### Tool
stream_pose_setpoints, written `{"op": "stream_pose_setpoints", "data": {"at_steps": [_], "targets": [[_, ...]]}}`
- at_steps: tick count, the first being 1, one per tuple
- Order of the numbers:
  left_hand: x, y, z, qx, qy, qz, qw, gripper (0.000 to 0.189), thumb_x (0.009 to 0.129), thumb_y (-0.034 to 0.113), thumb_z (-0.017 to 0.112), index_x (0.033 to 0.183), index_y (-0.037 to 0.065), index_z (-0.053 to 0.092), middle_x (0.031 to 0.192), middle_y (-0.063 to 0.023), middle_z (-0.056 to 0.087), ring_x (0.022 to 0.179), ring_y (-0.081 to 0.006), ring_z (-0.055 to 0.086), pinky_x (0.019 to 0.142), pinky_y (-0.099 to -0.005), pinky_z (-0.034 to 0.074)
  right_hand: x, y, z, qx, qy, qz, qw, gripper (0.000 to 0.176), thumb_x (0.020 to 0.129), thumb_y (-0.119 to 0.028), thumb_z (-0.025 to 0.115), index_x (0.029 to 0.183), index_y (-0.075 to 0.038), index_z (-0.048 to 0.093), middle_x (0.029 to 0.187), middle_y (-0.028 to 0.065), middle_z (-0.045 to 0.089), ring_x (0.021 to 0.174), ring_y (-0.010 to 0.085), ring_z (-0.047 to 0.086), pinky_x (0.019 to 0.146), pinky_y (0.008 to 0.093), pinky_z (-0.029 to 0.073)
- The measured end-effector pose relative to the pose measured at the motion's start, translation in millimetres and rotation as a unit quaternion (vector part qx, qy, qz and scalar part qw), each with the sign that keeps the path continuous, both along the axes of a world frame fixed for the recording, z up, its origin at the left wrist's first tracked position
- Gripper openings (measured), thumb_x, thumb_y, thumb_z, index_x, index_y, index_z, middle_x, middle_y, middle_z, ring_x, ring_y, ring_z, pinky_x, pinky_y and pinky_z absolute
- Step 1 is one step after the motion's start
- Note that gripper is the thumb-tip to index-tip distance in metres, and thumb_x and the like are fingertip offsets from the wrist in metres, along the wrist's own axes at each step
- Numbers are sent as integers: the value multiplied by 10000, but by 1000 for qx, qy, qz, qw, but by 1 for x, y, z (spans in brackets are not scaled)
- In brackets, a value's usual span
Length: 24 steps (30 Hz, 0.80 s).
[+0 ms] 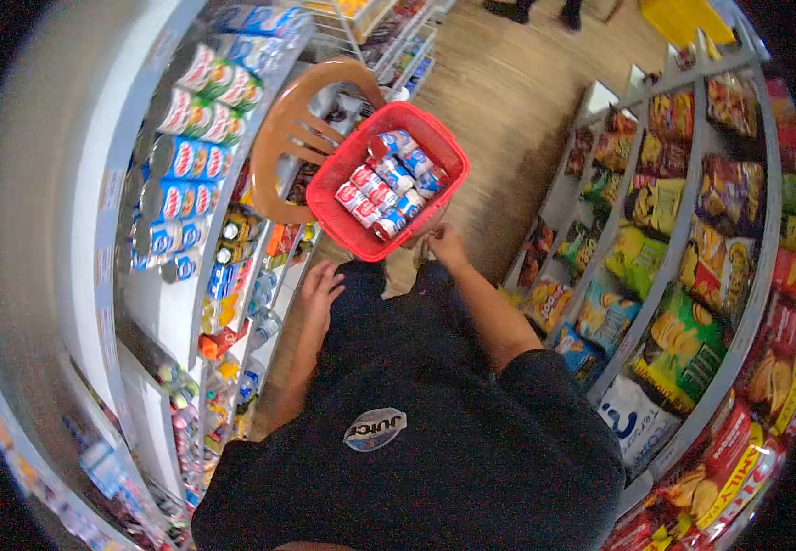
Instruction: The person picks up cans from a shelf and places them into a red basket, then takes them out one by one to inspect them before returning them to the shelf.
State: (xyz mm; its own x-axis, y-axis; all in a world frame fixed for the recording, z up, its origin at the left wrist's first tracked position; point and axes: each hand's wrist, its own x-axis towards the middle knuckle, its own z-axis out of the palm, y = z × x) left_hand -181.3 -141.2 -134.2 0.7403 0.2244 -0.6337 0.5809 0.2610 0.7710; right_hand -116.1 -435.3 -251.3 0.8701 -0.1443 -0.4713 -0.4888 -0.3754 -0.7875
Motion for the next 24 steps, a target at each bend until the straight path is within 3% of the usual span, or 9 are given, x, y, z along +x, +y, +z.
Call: {"op": "stream_pose_setpoints", "data": {"at_steps": [3, 7, 14, 17, 18, 19, 20, 23, 24], "targets": [[49, -4, -22, 15, 49, -212, 976, 369, 985, 290, 627, 1287, 84, 581, 1141, -57, 620, 1023, -168, 635, 824, -313, 527, -2, 0, -9, 19, 23, -18, 999, 445, 821, -275, 794, 1101, 29, 628, 902, 132, 676, 809, 213, 655, 730, 344, 539], [118, 3, -110, -15, 65, -315, 947, 419, 975, 311, 634, 1309, 73, 553, 1217, -83, 625, 1034, -202, 640, 870, -352, 531, 2, 44, -2, 70, 18, -144, 987, 394, 879, -280, 756, 1085, 32, 632, 937, 110, 671, 814, 182, 653, 722, 320, 538], [158, 5, -205, -122, 268, -247, 923, 489, 949, 326, 643, 1364, 129, 474, 1191, -73, 564, 1025, -270, 606, 873, -425, 536, 34, 131, -32, 205, 31, -331, 921, 350, 916, -239, 722, 1128, 15, 608, 987, 99, 644, 773, 163, 629, 649, 268, 518], [158, -7, -221, -27, 252, -269, 929, 497, 936, 340, 657, 1336, 81, 514, 1189, -112, 595, 1053, -306, 616, 928, -435, 516, 51, 154, -58, 199, 127, -387, 892, 330, 916, -233, 712, 1126, 1, 612, 1015, 86, 645, 827, 167, 648, 689, 279, 517], [159, -6, -240, -25, 256, -275, 926, 497, 936, 340, 657, 1336, 81, 514, 1189, -112, 595, 1053, -306, 616, 928, -435, 516, 47, 160, -91, 270, 176, -413, 852, 358, 903, -247, 713, 1138, 3, 610, 1020, 89, 654, 852, 180, 639, 730, 328, 519], [161, -5, -268, 98, 108, -380, 914, 484, 937, 346, 656, 1297, 43, 544, 1174, -137, 629, 1047, -297, 630, 920, -417, 516, 46, 166, -113, 338, 223, -434, 805, 386, 890, -262, 714, 1149, 5, 609, 1026, 93, 663, 876, 193, 630, 770, 378, 521], [161, -4, -290, 215, -45, -467, 857, 480, 939, 352, 655, 1259, 4, 573, 1159, -162, 663, 1041, -289, 645, 911, -399, 516, 64, 171, -60, 369, 227, -456, 777, 439, 892, -282, 688, 1215, -5, 582, 1143, 94, 652, 957, 217, 636, 831, 404, 508], [181, -25, -270, 257, -51, -510, 819, 479, 918, 374, 678, 1194, -15, 630, 1069, -199, 699, 1006, -266, 666, 879, -368, 517, 64, 197, -101, 516, 232, -567, 598, 429, 989, -465, 544, 1245, -121, 574, 1235, 89, 615, 1143, 275, 579, 992, 536, 452], [193, -33, -261, 225, 27, -548, 805, 615, 869, 475, 696, 1202, -35, 612, 1196, -253, 652, 1144, -348, 627, 954, -417, 493, 64, 198, -98, 519, 231, -573, 590, 429, 989, -465, 544, 1245, -121, 574, 1235, 89, 615, 1143, 275, 579, 992, 536, 452]]}}
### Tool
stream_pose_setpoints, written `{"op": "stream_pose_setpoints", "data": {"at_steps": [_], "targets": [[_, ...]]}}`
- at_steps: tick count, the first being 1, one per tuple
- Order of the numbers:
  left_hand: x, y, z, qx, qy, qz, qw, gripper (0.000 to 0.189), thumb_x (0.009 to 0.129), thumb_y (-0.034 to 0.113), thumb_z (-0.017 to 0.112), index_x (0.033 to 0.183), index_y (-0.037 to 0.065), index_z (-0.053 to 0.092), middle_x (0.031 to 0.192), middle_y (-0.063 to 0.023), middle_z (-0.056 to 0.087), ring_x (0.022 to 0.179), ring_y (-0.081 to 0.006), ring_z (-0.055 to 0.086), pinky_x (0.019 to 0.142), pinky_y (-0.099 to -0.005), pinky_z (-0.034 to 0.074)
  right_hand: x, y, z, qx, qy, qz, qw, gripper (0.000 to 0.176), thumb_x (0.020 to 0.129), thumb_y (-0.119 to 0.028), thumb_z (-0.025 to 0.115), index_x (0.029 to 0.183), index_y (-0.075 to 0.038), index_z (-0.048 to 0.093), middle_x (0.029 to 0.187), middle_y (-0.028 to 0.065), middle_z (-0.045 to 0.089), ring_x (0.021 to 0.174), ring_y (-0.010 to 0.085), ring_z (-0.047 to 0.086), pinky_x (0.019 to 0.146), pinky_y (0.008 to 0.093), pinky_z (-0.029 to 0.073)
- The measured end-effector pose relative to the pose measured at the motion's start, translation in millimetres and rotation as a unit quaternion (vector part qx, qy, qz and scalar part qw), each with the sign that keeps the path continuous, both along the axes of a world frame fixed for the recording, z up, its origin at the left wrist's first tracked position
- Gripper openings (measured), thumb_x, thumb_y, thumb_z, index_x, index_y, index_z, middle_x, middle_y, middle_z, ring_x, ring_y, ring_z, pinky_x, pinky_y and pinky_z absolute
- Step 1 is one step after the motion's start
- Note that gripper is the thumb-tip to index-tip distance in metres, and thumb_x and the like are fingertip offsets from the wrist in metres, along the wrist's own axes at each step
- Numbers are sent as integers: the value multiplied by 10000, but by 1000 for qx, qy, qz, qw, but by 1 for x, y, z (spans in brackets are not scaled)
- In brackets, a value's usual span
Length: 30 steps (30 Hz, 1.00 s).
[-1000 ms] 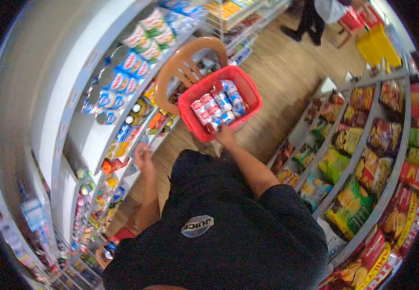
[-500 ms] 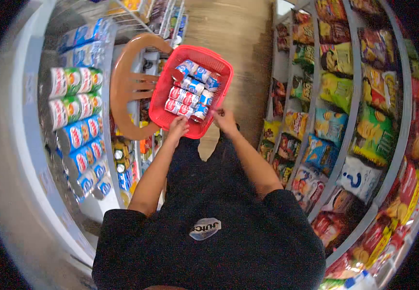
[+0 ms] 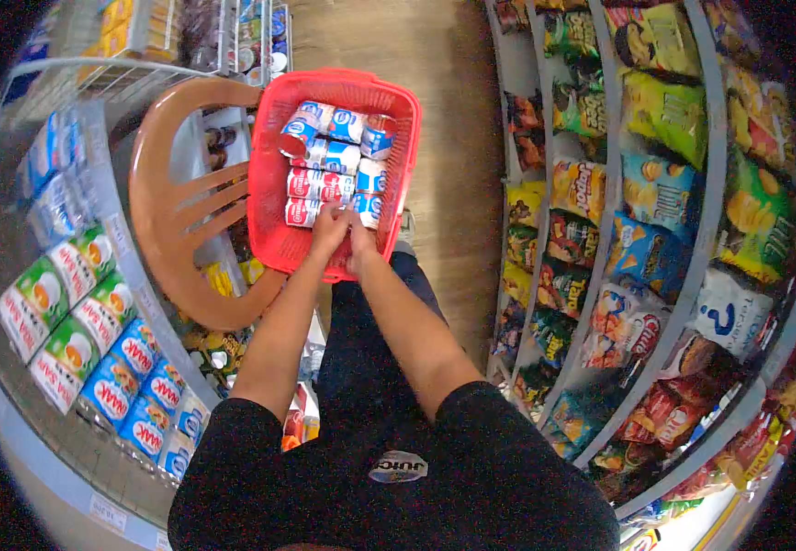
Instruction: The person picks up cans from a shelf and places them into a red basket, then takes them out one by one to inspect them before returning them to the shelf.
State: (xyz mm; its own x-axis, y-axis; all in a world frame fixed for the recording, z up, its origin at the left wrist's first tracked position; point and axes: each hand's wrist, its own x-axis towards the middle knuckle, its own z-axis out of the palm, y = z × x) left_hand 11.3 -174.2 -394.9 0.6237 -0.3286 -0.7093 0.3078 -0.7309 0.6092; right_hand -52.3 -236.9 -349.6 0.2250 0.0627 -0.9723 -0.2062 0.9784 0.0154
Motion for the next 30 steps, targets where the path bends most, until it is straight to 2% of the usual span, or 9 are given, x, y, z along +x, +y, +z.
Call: {"op": "stream_pose_setpoints", "data": {"at_steps": [3, 5, 8, 13, 19, 22, 25, 27, 30], "targets": [[11, -20, -12, 78, 24, -64, 995, 706, 829, 551, 705, 1204, -41, 613, 1201, -264, 646, 1139, -375, 625, 962, -430, 488, 5, -5, 3, -36, 52, -142, 988, 509, 1009, -556, 428, 1302, -153, 528, 1312, 103, 563, 1186, 291, 547, 1000, 563, 446], [11, -22, -29, 78, 40, -86, 992, 802, 777, 603, 729, 1225, -50, 601, 1212, -279, 637, 1152, -390, 616, 976, -439, 478, -3, -2, -30, -36, 20, -211, 977, 624, 1002, -642, 321, 1340, -157, 520, 1289, 106, 593, 1184, 292, 551, 965, 462, 477], [6, -34, -27, 123, 15, -114, 986, 946, 673, 660, 791, 1243, -61, 570, 1168, -280, 654, 1099, -372, 644, 925, -414, 507, -3, -2, -53, -14, -12, -268, 963, 634, 1008, -634, 313, 1345, -136, 514, 1285, 121, 597, 1178, 299, 564, 991, 473, 473], [1, -40, -19, 144, -35, -145, 978, 909, 664, 578, 837, 1238, -66, 552, 1181, -284, 641, 1099, -380, 640, 918, -416, 510, -5, 7, -62, 18, -27, -296, 955, 672, 1010, -645, 286, 1356, -112, 502, 1307, 123, 593, 1175, 305, 578, 1020, 466, 471], [5, -18, -36, 104, 6, -89, 991, 834, 725, 529, 812, 1252, -72, 574, 1171, -238, 661, 1037, -316, 657, 881, -395, 517, 3, 24, -49, -17, -17, -336, 942, 576, 993, -538, 517, 1307, -54, 530, 1242, 135, 629, 1099, 294, 621, 967, 430, 510], [15, -13, 9, 48, 131, -9, 990, 750, 786, 506, 770, 1260, -50, 605, 1154, -180, 678, 986, -250, 659, 849, -363, 518, 3, 34, -33, -56, 58, -312, 947, 326, 903, -278, 750, 1082, -33, 631, 998, 89, 688, 847, 203, 674, 720, 332, 544], [14, 8, 26, -7, 209, 51, 977, 641, 890, 491, 690, 1299, 7, 591, 1160, -121, 666, 995, -203, 645, 838, -335, 514, -15, 32, 13, -146, -27, -183, 972, 375, 934, -272, 715, 1171, -21, 568, 1166, 117, 623, 971, 201, 632, 783, 348, 531], [4, 18, 59, -155, 285, 184, 928, 595, 923, 491, 671, 1275, 33, 529, 1172, -97, 617, 1046, -193, 613, 843, -360, 515, -23, 33, 35, -155, -40, -181, 970, 444, 881, -207, 776, 1183, -16, 513, 1086, 94, 609, 919, 171, 628, 755, 298, 512], [-5, 23, 117, -269, 333, 213, 878, 525, 996, 455, 572, 1350, 79, 478, 1223, -75, 601, 1133, -200, 585, 935, -368, 494, -32, 30, 101, -313, 31, -74, 946, 664, 786, -147, 859, 1223, -26, 375, 1098, 100, 529, 996, 164, 578, 861, 312, 496]]}}
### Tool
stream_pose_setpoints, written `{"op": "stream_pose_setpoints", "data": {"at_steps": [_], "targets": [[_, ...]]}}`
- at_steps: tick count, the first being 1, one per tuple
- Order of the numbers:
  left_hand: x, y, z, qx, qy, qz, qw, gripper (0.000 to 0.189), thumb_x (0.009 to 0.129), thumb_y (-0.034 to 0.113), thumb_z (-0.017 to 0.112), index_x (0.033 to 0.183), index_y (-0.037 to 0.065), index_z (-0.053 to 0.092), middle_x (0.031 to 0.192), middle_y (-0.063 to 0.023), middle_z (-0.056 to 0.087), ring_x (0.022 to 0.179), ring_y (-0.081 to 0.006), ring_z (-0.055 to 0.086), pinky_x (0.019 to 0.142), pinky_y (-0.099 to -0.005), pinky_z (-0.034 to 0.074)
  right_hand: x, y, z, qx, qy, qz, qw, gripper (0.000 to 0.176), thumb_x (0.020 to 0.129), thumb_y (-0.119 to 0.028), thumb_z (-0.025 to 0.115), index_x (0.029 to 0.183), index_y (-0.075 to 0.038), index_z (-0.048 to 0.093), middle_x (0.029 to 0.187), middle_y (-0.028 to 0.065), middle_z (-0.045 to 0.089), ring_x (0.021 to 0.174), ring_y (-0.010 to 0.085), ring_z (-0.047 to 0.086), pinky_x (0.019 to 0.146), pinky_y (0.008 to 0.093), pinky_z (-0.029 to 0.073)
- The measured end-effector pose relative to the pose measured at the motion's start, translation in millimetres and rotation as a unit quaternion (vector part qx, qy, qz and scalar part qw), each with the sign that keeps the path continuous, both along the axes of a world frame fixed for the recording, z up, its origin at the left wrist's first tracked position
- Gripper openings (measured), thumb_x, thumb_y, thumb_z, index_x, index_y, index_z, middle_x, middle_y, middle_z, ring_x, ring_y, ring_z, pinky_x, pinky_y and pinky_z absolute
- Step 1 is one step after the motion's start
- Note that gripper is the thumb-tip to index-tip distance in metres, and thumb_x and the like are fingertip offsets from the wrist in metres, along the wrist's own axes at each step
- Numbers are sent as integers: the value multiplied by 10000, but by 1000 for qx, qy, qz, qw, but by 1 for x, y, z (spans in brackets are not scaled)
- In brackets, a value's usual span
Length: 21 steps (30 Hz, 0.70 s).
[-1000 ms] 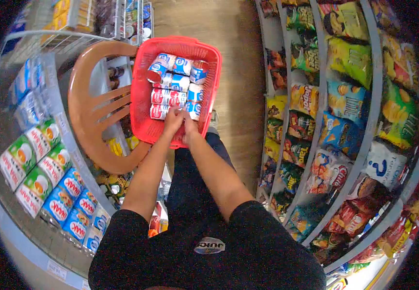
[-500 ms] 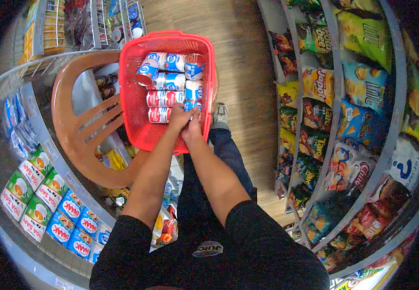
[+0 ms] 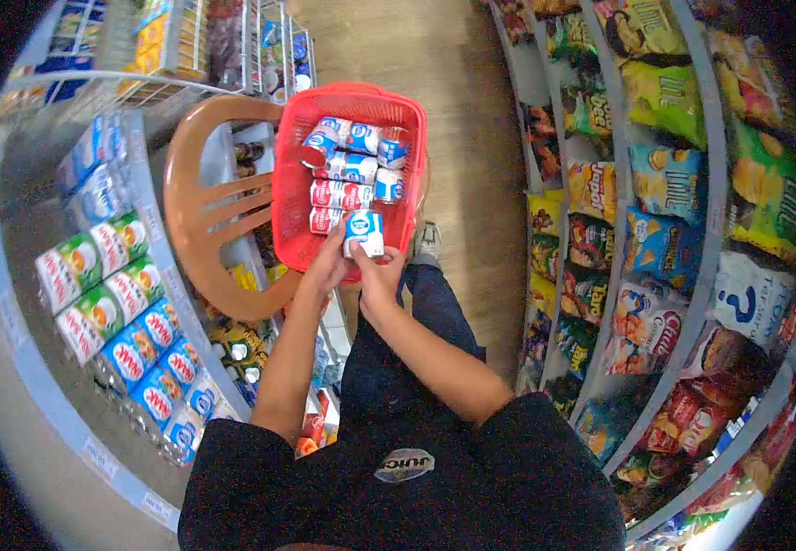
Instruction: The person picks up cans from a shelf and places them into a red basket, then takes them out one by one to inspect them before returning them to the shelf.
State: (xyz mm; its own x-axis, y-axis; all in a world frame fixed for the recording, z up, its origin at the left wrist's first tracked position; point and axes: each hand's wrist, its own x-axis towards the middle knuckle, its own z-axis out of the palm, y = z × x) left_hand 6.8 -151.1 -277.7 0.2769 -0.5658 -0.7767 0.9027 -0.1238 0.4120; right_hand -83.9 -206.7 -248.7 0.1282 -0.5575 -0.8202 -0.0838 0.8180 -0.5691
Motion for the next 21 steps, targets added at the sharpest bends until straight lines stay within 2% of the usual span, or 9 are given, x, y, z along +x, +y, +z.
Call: {"op": "stream_pose_setpoints", "data": {"at_steps": [1, 2, 3, 5, 7, 11, 12, 14, 21], "targets": [[-4, -1, 17, -37, 22, 34, 998, 495, 1013, 439, 545, 1354, 88, 477, 1226, -67, 602, 1148, -206, 583, 961, -374, 488, -6, -3, 17, -6, -8, 4, 1000, 664, 786, -147, 859, 1223, -26, 375, 1098, 100, 529, 996, 164, 578, 861, 312, 496], [-10, 1, 20, -50, -2, 52, 997, 446, 1037, 397, 507, 1369, 101, 466, 1247, -53, 594, 1168, -201, 578, 974, -390, 491, -13, -5, 34, -22, -33, 37, 999, 656, 791, -145, 855, 1223, -23, 377, 1120, 104, 523, 1019, 168, 569, 885, 321, 491], [-14, 1, 33, -58, -10, 54, 997, 446, 1037, 397, 507, 1369, 101, 466, 1247, -53, 594, 1168, -201, 578, 974, -390, 491, -18, -11, 51, -40, -59, 69, 995, 648, 795, -142, 850, 1223, -21, 380, 1141, 109, 517, 1042, 173, 561, 910, 329, 486], [-26, 6, 61, -78, -46, 47, 995, 512, 1034, 440, 480, 1422, 110, 428, 1326, -86, 569, 1193, -239, 584, 1014, -447, 487, -31, -22, 89, -51, -90, 91, 990, 638, 800, -129, 843, 1224, -25, 378, 1145, 105, 517, 1049, 172, 564, 942, 328, 481], [-34, 6, 98, -97, -77, 37, 992, 523, 1033, 434, 486, 1428, 96, 423, 1337, -88, 565, 1217, -236, 572, 1031, -432, 470, -47, -29, 112, -84, -166, 148, 971, 648, 805, -116, 834, 1248, -22, 370, 1165, 109, 518, 1088, 174, 560, 976, 323, 474], [-55, -4, 154, -142, -100, 43, 984, 547, 1031, 435, 486, 1417, 53, 427, 1338, -94, 567, 1231, -225, 563, 1035, -417, 466, -73, -50, 160, -111, -192, 228, 948, 689, 791, -107, 838, 1281, -9, 363, 1190, 115, 519, 1107, 184, 571, 962, 331, 497], [-58, -6, 165, -168, -94, 33, 981, 558, 1022, 429, 511, 1428, 58, 420, 1332, -80, 565, 1232, -207, 555, 1039, -401, 455, -77, -52, 170, -124, -197, 220, 947, 739, 746, -156, 884, 1266, -9, 380, 1182, 122, 533, 1067, 183, 587, 925, 320, 504], [-65, -12, 181, -208, -102, 12, 973, 585, 1007, 434, 541, 1438, 60, 413, 1333, -72, 564, 1233, -189, 551, 1035, -379, 452, -88, -57, 190, -139, -208, 222, 942, 741, 744, -154, 885, 1263, -10, 376, 1179, 124, 534, 1079, 187, 585, 930, 323, 505], [-79, -24, 223, -270, -132, -25, 953, 575, 1015, 423, 526, 1446, 62, 407, 1343, -66, 562, 1231, -188, 556, 1025, -377, 462, -111, -59, 234, -219, -249, 203, 921, 745, 737, -154, 891, 1242, -11, 362, 1181, 130, 521, 1103, 195, 579, 949, 340, 501]]}}
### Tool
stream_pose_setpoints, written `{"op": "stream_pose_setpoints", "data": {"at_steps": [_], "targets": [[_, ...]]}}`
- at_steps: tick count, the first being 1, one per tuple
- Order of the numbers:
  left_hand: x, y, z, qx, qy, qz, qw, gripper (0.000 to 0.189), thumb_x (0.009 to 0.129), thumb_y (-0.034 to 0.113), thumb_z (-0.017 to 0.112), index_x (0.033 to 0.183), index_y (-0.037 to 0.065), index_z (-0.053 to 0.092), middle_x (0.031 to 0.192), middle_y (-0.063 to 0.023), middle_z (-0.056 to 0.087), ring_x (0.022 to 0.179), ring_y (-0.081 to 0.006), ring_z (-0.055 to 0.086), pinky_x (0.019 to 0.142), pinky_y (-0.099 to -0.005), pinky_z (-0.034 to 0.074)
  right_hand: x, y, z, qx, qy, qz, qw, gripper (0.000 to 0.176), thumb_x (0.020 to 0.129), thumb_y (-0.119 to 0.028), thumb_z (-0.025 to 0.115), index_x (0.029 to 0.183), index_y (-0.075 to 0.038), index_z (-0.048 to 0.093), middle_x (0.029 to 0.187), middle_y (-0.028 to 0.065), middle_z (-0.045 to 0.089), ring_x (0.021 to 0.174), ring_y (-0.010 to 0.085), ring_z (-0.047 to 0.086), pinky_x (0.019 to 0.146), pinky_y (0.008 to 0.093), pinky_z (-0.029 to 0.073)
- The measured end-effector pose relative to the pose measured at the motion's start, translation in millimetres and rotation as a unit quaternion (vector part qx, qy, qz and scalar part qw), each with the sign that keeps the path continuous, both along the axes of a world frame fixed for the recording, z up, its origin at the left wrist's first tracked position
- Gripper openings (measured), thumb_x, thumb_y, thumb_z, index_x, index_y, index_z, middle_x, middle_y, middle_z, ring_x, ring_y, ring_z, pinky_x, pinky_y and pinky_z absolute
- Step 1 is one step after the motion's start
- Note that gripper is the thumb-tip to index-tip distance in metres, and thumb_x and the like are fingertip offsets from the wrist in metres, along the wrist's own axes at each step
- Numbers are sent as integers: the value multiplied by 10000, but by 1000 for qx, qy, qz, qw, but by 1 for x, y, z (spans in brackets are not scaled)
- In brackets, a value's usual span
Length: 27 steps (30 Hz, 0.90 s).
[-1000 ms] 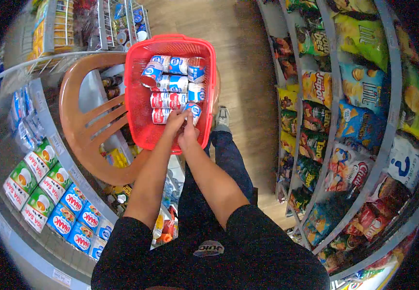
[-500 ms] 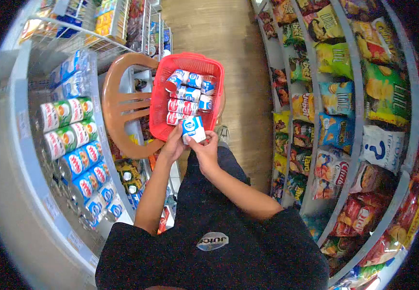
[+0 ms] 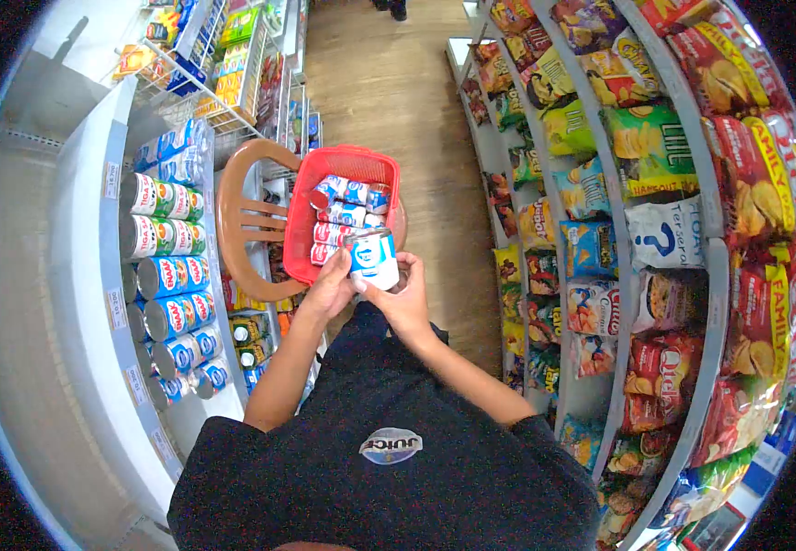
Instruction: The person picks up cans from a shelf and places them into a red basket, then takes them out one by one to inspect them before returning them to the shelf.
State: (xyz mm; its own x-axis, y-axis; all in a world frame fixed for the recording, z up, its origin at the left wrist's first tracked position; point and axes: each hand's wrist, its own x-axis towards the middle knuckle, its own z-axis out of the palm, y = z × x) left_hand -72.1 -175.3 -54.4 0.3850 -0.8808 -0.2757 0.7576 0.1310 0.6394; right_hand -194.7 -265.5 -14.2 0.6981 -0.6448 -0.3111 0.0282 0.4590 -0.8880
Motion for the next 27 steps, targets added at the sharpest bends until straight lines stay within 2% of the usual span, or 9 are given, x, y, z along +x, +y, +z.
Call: {"op": "stream_pose_setpoints", "data": {"at_steps": [3, 9, 13, 15, 18, 24, 27], "targets": [[-9, 6, 15, 8, -7, 23, 1000, 575, 1020, 417, 517, 1446, 48, 404, 1352, -63, 555, 1235, -188, 553, 1034, -382, 455, -4, 3, 11, -62, -10, -16, 998, 723, 717, -108, 892, 1229, -11, 392, 1138, 113, 536, 1062, 175, 585, 897, 317, 526], [-26, 32, 44, -16, -63, 108, 992, 555, 1028, 411, 501, 1435, 43, 419, 1348, -65, 560, 1235, -186, 553, 1034, -384, 454, -4, 17, 31, -111, -50, 39, 992, 702, 706, -101, 897, 1202, -9, 409, 1141, 114, 543, 1069, 177, 578, 924, 321, 507], [-26, 64, 53, -62, -72, 178, 979, 525, 1042, 402, 475, 1418, 38, 439, 1338, -70, 573, 1210, -187, 575, 1028, -384, 460, 8, 37, 50, -146, -68, 107, 981, 699, 702, -100, 897, 1194, -17, 408, 1132, 109, 544, 1064, 181, 579, 933, 328, 500], [-26, 85, 63, -64, -90, 214, 971, 519, 1043, 398, 474, 1415, 38, 442, 1334, -69, 577, 1204, -187, 579, 1029, -384, 459, 18, 49, 51, -170, -60, 162, 970, 750, 685, -169, 914, 1201, -22, 390, 1130, 114, 527, 1072, 195, 556, 941, 342, 480], [-26, 119, 73, -78, -102, 255, 958, 505, 1047, 376, 478, 1420, 38, 434, 1342, -74, 570, 1216, -190, 572, 1037, -383, 455, 32, 78, 67, -170, -104, 201, 959, 743, 680, -188, 920, 1186, -23, 401, 1115, 106, 532, 1050, 183, 558, 922, 336, 481], [-37, 184, 98, -16, -151, 355, 922, 543, 1050, 360, 491, 1460, 22, 378, 1398, -93, 514, 1280, -179, 500, 1086, -354, 395, 51, 134, 76, -115, -162, 299, 933, 716, 693, -170, 912, 1177, -24, 406, 1098, 102, 558, 1019, 171, 579, 903, 335, 487], [-45, 208, 98, 25, -181, 404, 897, 556, 1049, 352, 499, 1476, 24, 359, 1413, -89, 494, 1290, -164, 474, 1097, -336, 369, 56, 152, 79, -135, -168, 345, 913, 692, 699, -134, 904, 1175, -28, 413, 1078, 94, 574, 1001, 161, 587, 891, 327, 489]]}}
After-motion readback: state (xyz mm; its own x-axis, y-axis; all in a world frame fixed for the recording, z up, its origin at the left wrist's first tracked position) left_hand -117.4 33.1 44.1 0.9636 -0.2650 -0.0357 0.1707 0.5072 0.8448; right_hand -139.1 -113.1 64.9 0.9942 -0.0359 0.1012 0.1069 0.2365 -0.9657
